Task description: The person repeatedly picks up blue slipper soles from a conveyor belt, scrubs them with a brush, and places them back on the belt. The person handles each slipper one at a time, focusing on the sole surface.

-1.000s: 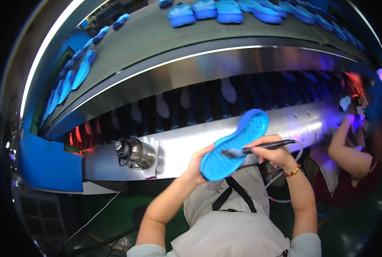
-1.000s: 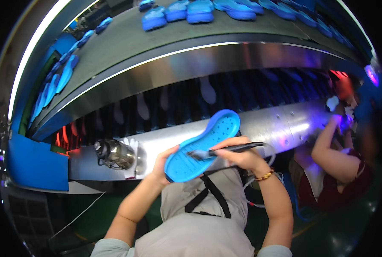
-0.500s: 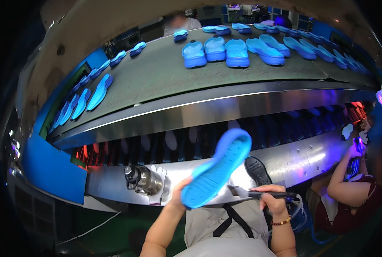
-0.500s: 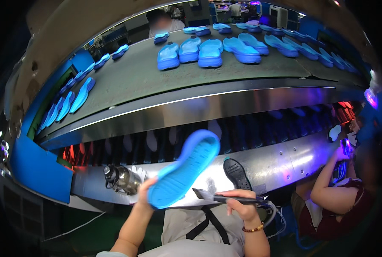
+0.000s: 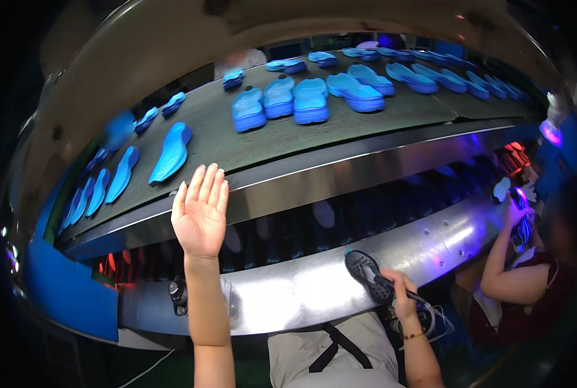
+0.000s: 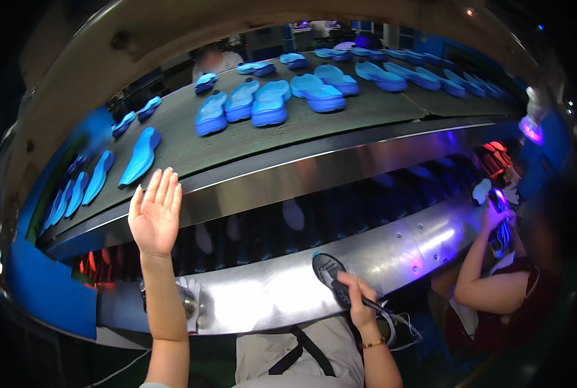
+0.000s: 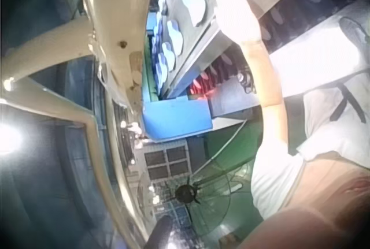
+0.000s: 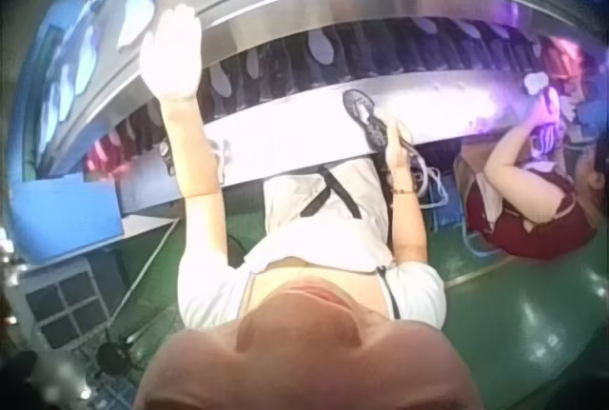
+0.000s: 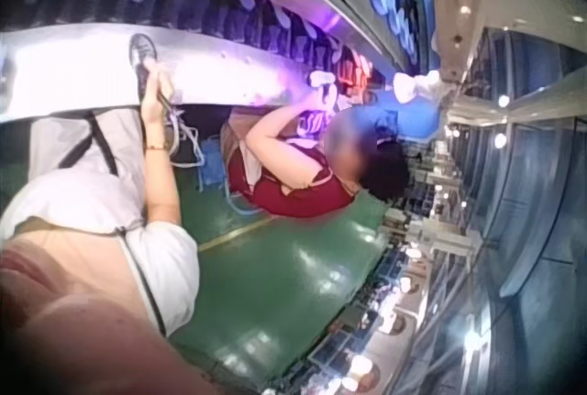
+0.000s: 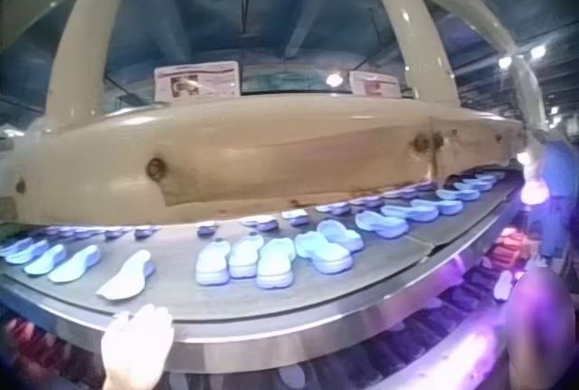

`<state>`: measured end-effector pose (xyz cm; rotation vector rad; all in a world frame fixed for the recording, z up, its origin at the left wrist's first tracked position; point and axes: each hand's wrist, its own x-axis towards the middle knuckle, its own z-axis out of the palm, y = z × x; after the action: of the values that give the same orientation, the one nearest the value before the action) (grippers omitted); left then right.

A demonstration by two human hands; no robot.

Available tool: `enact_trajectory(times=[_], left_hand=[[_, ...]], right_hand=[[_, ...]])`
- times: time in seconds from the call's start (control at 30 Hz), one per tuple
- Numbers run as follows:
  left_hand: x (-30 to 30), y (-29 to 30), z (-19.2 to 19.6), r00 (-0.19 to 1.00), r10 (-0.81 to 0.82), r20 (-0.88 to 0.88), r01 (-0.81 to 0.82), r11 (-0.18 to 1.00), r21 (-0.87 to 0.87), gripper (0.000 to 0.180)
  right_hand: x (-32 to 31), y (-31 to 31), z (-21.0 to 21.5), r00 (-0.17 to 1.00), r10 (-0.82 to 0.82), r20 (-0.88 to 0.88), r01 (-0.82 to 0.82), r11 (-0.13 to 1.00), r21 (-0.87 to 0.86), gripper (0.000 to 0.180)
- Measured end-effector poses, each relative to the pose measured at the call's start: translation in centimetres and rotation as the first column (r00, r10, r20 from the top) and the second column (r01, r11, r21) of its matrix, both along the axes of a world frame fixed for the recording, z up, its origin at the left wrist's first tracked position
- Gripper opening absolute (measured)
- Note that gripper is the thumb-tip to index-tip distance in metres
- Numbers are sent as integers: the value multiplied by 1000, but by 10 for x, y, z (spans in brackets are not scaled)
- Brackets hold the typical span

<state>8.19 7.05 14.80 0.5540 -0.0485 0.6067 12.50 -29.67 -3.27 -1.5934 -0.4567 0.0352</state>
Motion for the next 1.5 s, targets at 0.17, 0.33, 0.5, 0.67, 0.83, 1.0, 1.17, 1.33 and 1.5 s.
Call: enact_trajectory(times=[0.17,0.33,0.5,0.67,0.83,1.0,1.17,1.33,1.5], left_hand=[[65,-20,27,839,518,-165,-81,421,904,57],[160,-17,30,611,785,106,264,-328,907,88],[217,-16,30,611,791,1,476,-369,798,88],[269,8,38,791,582,-189,392,-246,886,56],[325,-10,29,822,557,-123,306,-248,919,42],[351,-66,36,886,448,-119,270,-292,918,38],[348,-106,34,972,189,-137,185,-266,946,39],[316,88,43,730,503,463,84,-739,669,54],[192,106,41,631,775,37,591,-511,625,37]], right_hand=[[58,45,42,856,-33,517,254,897,-362,54],[117,84,50,650,-37,759,430,842,-327,76],[146,101,49,575,-21,818,552,748,-369,78],[165,108,27,514,-24,858,536,789,-300,86],[175,115,16,483,-65,873,519,824,-225,88],[183,122,7,408,-110,906,578,800,-164,89],[181,110,7,444,-94,891,609,761,-223,89],[164,110,28,580,7,815,440,839,-320,88],[146,78,49,645,17,764,409,837,-364,87]])
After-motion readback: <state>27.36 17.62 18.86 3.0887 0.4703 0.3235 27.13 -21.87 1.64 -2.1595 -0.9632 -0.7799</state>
